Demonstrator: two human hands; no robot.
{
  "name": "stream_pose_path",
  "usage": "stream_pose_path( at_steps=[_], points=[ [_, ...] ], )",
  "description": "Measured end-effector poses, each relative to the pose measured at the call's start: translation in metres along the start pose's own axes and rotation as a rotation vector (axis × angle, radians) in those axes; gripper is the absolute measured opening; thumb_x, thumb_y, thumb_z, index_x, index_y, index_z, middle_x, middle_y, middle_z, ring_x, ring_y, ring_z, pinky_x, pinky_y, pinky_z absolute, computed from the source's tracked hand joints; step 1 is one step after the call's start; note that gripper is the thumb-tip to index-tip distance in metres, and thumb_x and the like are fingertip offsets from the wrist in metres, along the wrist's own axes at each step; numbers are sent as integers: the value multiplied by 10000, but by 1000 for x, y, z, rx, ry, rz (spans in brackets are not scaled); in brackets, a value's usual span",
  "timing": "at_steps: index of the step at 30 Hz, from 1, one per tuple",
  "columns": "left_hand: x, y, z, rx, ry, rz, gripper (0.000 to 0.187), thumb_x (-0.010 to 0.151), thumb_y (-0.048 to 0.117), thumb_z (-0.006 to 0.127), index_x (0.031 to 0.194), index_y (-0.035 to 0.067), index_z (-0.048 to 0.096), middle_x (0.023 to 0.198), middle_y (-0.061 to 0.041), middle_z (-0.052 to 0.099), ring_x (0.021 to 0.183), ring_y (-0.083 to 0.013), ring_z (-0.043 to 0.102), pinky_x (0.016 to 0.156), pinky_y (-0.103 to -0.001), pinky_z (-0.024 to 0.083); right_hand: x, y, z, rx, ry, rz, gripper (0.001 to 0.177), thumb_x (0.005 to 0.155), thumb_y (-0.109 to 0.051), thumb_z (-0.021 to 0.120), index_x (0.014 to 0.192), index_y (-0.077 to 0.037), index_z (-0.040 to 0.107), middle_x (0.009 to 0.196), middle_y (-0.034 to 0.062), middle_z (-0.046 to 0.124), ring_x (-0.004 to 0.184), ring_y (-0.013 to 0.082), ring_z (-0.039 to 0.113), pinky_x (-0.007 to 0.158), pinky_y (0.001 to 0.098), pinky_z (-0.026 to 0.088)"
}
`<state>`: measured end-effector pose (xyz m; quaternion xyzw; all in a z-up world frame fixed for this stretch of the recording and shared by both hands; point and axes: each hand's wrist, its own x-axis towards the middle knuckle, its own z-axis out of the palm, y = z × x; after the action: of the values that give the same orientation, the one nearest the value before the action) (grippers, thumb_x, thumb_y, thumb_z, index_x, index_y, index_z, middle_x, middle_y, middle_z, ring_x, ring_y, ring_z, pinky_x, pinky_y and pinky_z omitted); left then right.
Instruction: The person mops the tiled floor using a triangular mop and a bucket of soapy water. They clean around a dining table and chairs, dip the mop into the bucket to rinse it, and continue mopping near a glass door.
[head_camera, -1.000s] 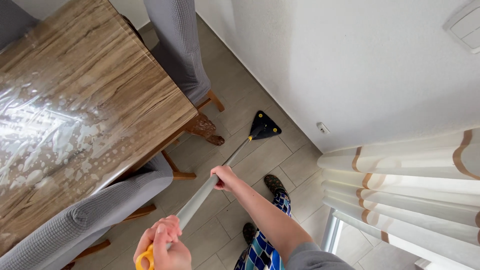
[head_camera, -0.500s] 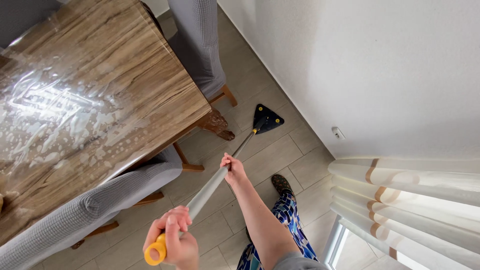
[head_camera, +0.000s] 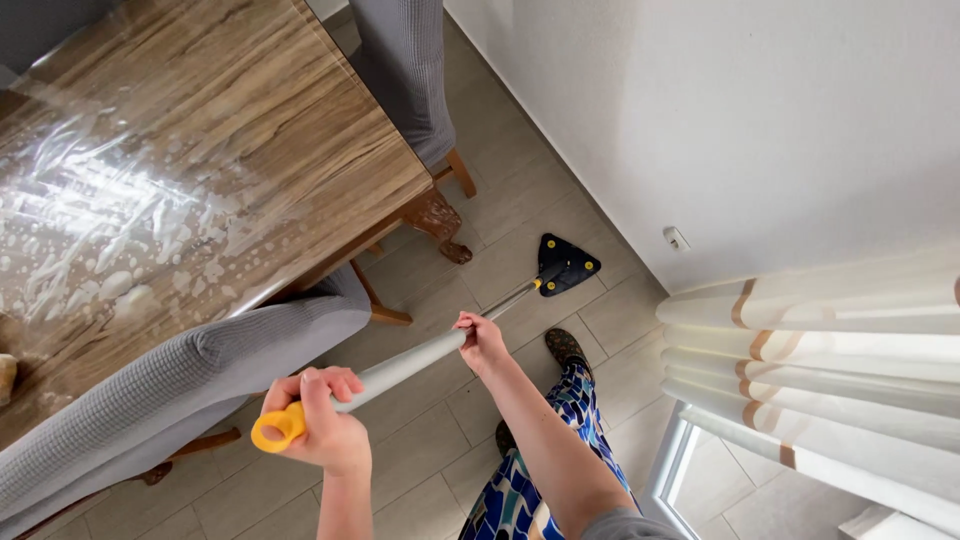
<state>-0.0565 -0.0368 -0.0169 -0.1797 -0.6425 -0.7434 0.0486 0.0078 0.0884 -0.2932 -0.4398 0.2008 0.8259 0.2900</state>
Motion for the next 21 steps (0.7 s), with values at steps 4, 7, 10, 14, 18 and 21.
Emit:
stream_pose_path(
  at_steps=[4,7,10,14,18,21],
  points=[
    [-11,10,-1,7,-48,11,376,987,111,529,653,102,357,478,-43,377,377,-222,477,450,-339,406,-9,-8,-40,-27,-81,-29,120,952,120,521,986,5,515,733,30,488,529,46,460,541,173,468],
    [-19,15,-1,18,-88,20,345,915,58,564,634,106,370,461,-28,399,375,-213,511,444,-322,408,-19,-16,-65,-64,-118,-54,273,904,157,493,779,-82,445,681,-5,449,549,45,446,557,180,426],
    [-34,20,-4,-19,-124,0,320,915,56,589,660,104,402,478,-35,424,377,-193,503,433,-327,431,-32,-22,-95,-89,-79,-69,212,985,72,512,845,-85,492,672,-16,495,554,37,480,554,194,449],
    [-50,20,0,-141,-192,-34,307,856,-55,552,593,58,440,443,-57,410,355,-181,484,415,-301,455,-27,-39,-140,-83,-37,-98,168,930,55,534,808,-60,546,740,-15,518,620,39,522,596,182,506],
    [-60,41,-1,-121,-310,-160,256,844,0,583,618,69,483,496,-39,501,391,-189,531,437,-336,484,-28,-41,-172,10,21,-121,138,899,82,527,862,-43,574,706,59,595,616,125,564,601,232,527],
    [-69,51,1,-251,-394,-102,260,883,40,607,641,89,527,499,-10,513,406,-135,531,503,-307,544,-43,-43,-183,118,21,-62,109,928,39,524,875,-56,526,779,51,581,569,58,557,605,200,577]
  ],
)
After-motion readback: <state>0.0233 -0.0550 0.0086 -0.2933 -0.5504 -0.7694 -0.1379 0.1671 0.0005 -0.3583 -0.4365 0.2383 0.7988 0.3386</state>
